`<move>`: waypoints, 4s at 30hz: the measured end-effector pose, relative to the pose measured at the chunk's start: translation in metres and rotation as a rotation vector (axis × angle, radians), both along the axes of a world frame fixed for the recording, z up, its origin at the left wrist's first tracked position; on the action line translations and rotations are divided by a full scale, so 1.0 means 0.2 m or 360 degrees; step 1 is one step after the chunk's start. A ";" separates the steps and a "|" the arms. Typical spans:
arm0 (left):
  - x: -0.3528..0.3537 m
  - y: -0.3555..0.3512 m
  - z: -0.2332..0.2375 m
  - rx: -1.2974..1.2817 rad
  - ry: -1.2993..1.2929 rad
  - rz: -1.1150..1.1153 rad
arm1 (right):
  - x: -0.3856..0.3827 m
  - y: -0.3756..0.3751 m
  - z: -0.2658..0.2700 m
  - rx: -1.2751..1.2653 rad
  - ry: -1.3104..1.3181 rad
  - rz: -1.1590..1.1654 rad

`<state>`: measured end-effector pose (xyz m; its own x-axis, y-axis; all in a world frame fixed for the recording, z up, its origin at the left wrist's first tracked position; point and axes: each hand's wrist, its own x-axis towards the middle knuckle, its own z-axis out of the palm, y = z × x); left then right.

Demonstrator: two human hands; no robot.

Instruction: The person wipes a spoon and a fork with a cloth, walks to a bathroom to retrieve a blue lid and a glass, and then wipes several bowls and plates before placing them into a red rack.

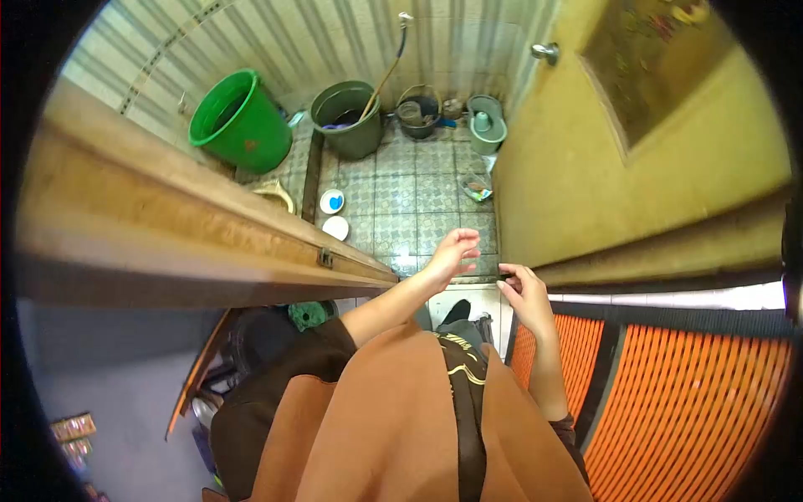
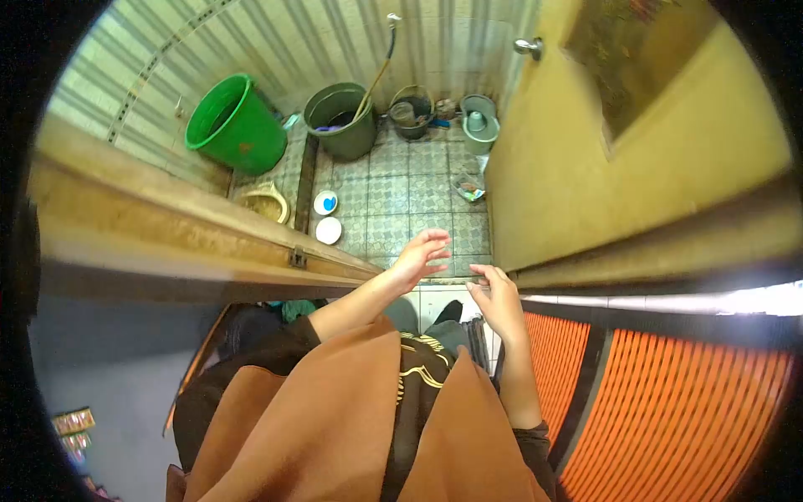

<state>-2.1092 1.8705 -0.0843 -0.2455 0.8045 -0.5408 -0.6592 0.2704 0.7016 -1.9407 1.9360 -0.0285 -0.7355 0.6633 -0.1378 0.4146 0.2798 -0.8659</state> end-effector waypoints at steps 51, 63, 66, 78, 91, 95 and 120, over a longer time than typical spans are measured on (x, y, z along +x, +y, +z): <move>-2.88 -0.27 -3.72 -0.2389 0.1555 0.0425 | -4.20 0.41 -3.74 0.0891 -0.0846 0.1673; -2.96 -0.33 -3.94 -0.2163 0.1901 0.0288 | -4.26 0.35 -4.19 0.1073 -0.0644 0.1844; -3.01 -0.31 -3.90 -0.2173 0.1785 0.0539 | -4.22 0.38 -4.21 0.1057 -0.0573 0.1836; -2.88 -0.22 -3.58 -0.1928 0.1430 0.1534 | -3.99 0.40 -3.98 -0.0039 -0.0362 0.1482; -2.39 -0.15 -0.81 -0.0661 0.0899 0.2912 | -3.67 0.48 -1.25 -0.0934 -0.0032 0.1908; -2.07 -0.08 -0.26 -0.0411 0.0889 0.3030 | -3.60 0.45 -0.59 -0.1093 0.0162 0.2349; 0.85 0.14 -0.01 -0.1062 0.0641 0.5544 | -1.15 -0.61 -0.12 -0.0726 -0.1321 0.4772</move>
